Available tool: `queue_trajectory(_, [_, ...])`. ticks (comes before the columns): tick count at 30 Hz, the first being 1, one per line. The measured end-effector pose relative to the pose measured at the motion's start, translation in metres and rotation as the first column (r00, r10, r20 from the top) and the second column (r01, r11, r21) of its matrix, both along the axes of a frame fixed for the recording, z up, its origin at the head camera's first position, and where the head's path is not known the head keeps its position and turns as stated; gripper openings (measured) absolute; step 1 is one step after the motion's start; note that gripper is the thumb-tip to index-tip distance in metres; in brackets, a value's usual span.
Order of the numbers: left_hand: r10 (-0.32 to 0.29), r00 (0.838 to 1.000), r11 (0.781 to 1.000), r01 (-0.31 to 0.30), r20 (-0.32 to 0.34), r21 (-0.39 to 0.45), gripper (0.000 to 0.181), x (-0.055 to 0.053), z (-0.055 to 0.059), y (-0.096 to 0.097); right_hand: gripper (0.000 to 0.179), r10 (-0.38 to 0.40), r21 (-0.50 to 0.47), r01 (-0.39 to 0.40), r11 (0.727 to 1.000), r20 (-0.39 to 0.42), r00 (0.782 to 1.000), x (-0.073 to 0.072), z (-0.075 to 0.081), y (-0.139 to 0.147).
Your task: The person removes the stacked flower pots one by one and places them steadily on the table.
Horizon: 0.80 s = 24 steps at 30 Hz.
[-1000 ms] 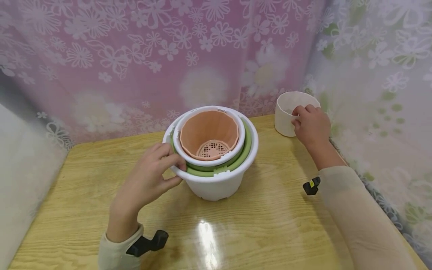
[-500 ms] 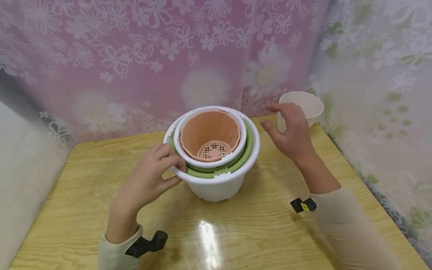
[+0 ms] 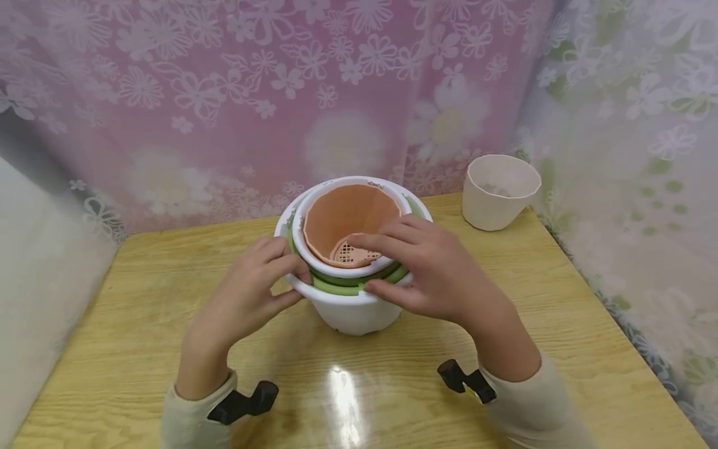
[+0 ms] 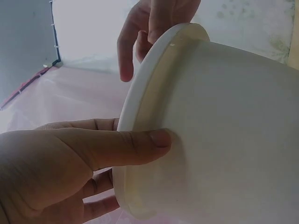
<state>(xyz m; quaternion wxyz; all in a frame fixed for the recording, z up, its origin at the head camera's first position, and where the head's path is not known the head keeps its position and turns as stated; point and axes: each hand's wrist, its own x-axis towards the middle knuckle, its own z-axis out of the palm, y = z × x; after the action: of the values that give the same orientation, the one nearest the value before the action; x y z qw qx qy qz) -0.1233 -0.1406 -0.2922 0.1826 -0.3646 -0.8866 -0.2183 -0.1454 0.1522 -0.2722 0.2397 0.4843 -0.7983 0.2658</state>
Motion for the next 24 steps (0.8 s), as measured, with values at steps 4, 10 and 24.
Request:
queue_trajectory(4, [-0.001,1.000,1.000,0.001,0.002,-0.002,0.025,-0.001,0.000,0.001,0.049,-0.055,0.054,0.057,0.997,-0.037,0.998,-0.001,-0.003,-0.004])
queue_trajectory(10, [-0.014,1.000,1.000,0.014,-0.014,0.012,0.027,-0.002,0.000,0.003,0.035,-0.071,0.052,0.080,0.995,-0.151,0.986,-0.001,-0.008,-0.010])
queue_trajectory(24, [0.002,1.000,1.000,-0.002,-0.006,0.003,0.028,-0.001,0.001,0.000,0.029,-0.080,-0.035,0.075,0.997,-0.161,0.984,0.001,-0.013,-0.020])
